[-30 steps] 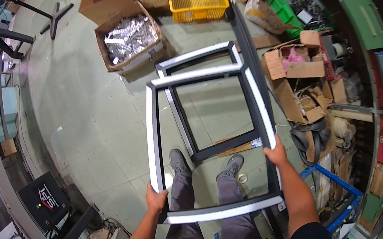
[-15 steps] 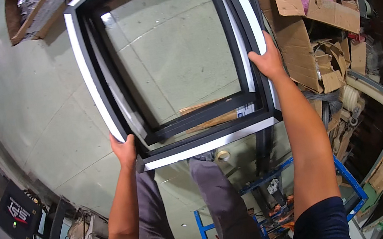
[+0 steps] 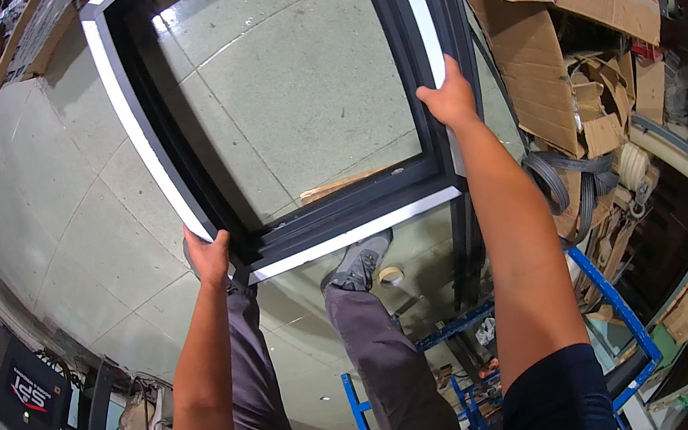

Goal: Assembling, measuring, and preparing aluminum window frame profiles in a fabrication workshop.

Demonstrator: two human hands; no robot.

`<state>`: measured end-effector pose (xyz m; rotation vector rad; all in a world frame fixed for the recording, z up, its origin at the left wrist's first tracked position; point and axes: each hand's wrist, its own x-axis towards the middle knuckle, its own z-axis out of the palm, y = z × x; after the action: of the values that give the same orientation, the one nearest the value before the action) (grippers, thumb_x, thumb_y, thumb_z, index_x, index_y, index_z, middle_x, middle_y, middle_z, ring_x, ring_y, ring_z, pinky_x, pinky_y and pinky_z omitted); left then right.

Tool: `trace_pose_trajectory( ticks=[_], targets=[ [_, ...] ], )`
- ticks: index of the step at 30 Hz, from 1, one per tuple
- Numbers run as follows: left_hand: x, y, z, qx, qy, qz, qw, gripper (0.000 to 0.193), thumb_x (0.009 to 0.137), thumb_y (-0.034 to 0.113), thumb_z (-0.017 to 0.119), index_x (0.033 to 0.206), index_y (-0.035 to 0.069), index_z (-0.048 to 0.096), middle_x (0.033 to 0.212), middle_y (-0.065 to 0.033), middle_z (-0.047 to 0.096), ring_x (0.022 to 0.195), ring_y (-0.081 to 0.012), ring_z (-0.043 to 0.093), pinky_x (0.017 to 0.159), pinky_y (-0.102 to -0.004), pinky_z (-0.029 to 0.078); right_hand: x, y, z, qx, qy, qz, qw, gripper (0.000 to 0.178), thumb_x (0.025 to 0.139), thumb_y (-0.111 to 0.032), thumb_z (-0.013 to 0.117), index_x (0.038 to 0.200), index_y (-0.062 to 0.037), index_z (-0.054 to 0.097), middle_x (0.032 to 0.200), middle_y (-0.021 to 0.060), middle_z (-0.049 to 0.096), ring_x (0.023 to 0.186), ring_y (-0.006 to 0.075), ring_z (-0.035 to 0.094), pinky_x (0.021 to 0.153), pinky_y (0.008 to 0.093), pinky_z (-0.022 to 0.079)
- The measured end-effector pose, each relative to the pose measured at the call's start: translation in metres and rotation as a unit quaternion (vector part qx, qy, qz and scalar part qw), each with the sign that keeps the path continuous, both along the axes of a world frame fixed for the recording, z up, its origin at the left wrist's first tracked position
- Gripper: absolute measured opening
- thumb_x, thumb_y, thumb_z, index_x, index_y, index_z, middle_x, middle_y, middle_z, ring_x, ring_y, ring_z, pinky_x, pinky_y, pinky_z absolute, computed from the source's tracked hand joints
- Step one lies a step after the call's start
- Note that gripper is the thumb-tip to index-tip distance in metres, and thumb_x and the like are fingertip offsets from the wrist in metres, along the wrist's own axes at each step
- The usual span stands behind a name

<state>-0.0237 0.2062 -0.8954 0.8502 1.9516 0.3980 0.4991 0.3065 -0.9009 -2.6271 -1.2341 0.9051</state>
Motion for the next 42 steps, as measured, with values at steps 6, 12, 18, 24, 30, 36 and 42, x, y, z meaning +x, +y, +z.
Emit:
trace_pose_trajectory(
  ticks=[6, 12, 18, 24, 30, 36, 42],
  targets=[
    [-0.006, 0.003, -0.02, -0.05, -0.099, 0.018, 0.994, 0.059, 0.086, 0.011, 0.084, 0.136, 0.001, 0.054, 0.124, -0.0122, 0.069, 0.111, -0.0218, 0.065, 0.099, -0.0352, 0.05, -0.017, -0.023, -0.001, 0.046, -0.037, 0.016, 0.998, 0.097, 0.083, -0.03, 0.078, 0.161, -0.0058, 0.025, 0.151, 0.0296, 0.048, 0.138, 0.045, 0.05, 0.114, 0.0487, 0.042],
    [-0.073, -0.043, 0.027, -0.272, 0.149, -0.335, 0.89, 0.112, 0.075, 0.063, 0.083, 0.156, 0.0, 0.039, 0.158, -0.0264, 0.044, 0.147, -0.0364, 0.042, 0.118, -0.0467, 0.038, -0.157, -0.154, 0.073, 0.03, -0.134, 0.07, 0.988, 0.098, 0.083, -0.025, 0.075, 0.162, -0.0019, 0.021, 0.165, 0.0274, 0.024, 0.152, 0.0408, 0.03, 0.125, 0.0511, 0.023],
    [-0.079, -0.096, 0.204, -0.508, 0.187, -0.505, 0.672, 0.113, 0.075, 0.064, 0.078, 0.166, 0.024, 0.024, 0.168, -0.0097, 0.034, 0.151, -0.0375, 0.037, 0.122, -0.0477, 0.036, -0.278, -0.338, 0.205, -0.446, 0.137, 0.057, 0.883, 0.097, 0.083, -0.041, 0.076, 0.163, -0.013, 0.027, 0.17, 0.0201, 0.02, 0.157, 0.0368, 0.022, 0.126, 0.0527, 0.021],
    [-0.16, -0.016, 0.292, -0.473, 0.097, -0.533, 0.695, 0.087, 0.076, 0.055, 0.079, 0.147, 0.009, 0.058, 0.136, -0.02, 0.067, 0.124, -0.0321, 0.066, 0.102, -0.0415, 0.054, -0.353, -0.343, 0.367, -0.462, 0.188, 0.087, 0.862, 0.09, 0.09, -0.053, 0.066, 0.162, -0.0097, 0.032, 0.168, 0.0217, 0.028, 0.156, 0.0331, 0.028, 0.125, 0.0526, 0.025],
    [-0.157, 0.084, 0.394, -0.361, 0.044, -0.447, 0.818, 0.062, 0.092, 0.054, 0.068, 0.136, 0.01, 0.065, 0.12, -0.0137, 0.073, 0.107, -0.0227, 0.069, 0.08, -0.038, 0.054, -0.427, -0.401, 0.475, -0.353, 0.343, -0.083, 0.867, 0.099, 0.089, -0.062, 0.064, 0.156, 0.0056, 0.035, 0.162, 0.0273, 0.038, 0.15, 0.0384, 0.038, 0.124, 0.0404, 0.031],
    [-0.111, 0.157, 0.486, -0.247, -0.155, -0.422, 0.858, 0.056, 0.104, 0.043, 0.053, 0.151, 0.013, 0.048, 0.133, -0.0089, 0.065, 0.109, -0.0221, 0.065, 0.086, -0.0394, 0.05, -0.489, -0.436, 0.604, -0.029, 0.246, -0.269, 0.931, 0.07, 0.092, -0.05, 0.069, 0.14, -0.0009, 0.057, 0.125, 0.026, 0.069, 0.121, 0.0347, 0.066, 0.103, 0.0445, 0.052],
    [-0.137, 0.155, 0.547, -0.121, -0.038, -0.462, 0.878, 0.051, 0.097, 0.052, 0.06, 0.131, 0.014, 0.056, 0.109, -0.0126, 0.07, 0.076, -0.0278, 0.065, 0.055, -0.0433, 0.049, -0.563, -0.499, 0.615, 0.137, 0.24, -0.364, 0.889, 0.072, 0.093, -0.059, 0.067, 0.144, -0.01, 0.055, 0.13, 0.0174, 0.069, 0.118, 0.0332, 0.067, 0.102, 0.0425, 0.051]
  ],
)
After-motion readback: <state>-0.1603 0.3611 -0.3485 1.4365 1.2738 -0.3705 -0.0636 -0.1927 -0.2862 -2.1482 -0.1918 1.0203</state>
